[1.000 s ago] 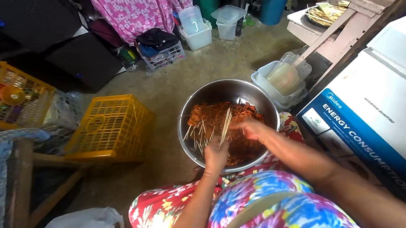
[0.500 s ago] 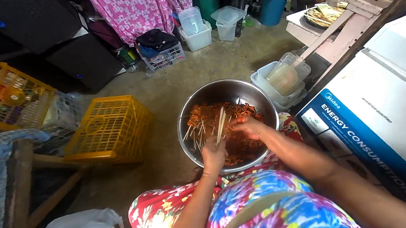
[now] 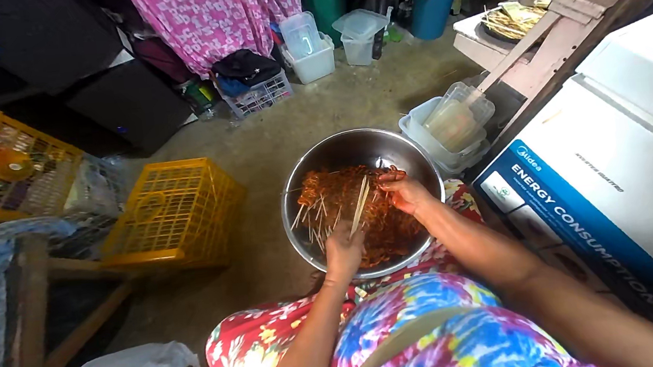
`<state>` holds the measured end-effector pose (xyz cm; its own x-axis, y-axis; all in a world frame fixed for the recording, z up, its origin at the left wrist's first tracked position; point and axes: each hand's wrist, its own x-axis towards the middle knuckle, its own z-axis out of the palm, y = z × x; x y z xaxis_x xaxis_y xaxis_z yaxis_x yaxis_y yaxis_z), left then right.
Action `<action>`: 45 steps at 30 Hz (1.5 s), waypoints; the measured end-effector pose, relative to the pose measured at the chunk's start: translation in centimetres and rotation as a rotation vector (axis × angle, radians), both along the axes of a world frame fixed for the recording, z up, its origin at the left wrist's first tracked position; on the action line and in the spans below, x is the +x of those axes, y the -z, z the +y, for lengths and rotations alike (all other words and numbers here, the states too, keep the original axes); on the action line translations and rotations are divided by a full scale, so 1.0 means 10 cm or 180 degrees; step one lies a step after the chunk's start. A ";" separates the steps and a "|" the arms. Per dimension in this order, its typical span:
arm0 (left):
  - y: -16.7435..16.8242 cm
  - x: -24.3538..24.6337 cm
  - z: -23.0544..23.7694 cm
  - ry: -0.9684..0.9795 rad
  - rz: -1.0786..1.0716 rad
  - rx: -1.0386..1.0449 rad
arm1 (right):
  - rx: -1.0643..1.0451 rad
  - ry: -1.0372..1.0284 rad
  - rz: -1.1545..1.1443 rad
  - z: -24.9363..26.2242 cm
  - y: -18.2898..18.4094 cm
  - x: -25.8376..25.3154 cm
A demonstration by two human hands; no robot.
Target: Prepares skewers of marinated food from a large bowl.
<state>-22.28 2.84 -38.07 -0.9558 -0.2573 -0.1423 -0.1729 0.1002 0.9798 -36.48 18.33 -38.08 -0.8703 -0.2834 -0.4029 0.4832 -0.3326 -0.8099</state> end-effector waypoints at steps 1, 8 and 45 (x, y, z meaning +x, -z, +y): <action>0.00 0.00 0.00 0.0012 0.0000 0.0007 | 0.0042 -0.0031 0.0041 0.00 0.00 0.00; 0.01 0.00 0.00 0.0049 0.0002 -0.0023 | 0.0155 -0.0189 0.0145 0.02 0.01 -0.01; 0.04 0.00 0.00 -0.0476 0.0205 0.0012 | 0.0431 -0.0164 0.0486 0.00 -0.01 0.03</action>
<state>-22.30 2.81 -38.48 -0.9140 -0.3971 -0.0831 -0.1223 0.0744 0.9897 -36.17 18.29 -38.02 -0.9099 -0.2814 -0.3048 0.3650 -0.1938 -0.9106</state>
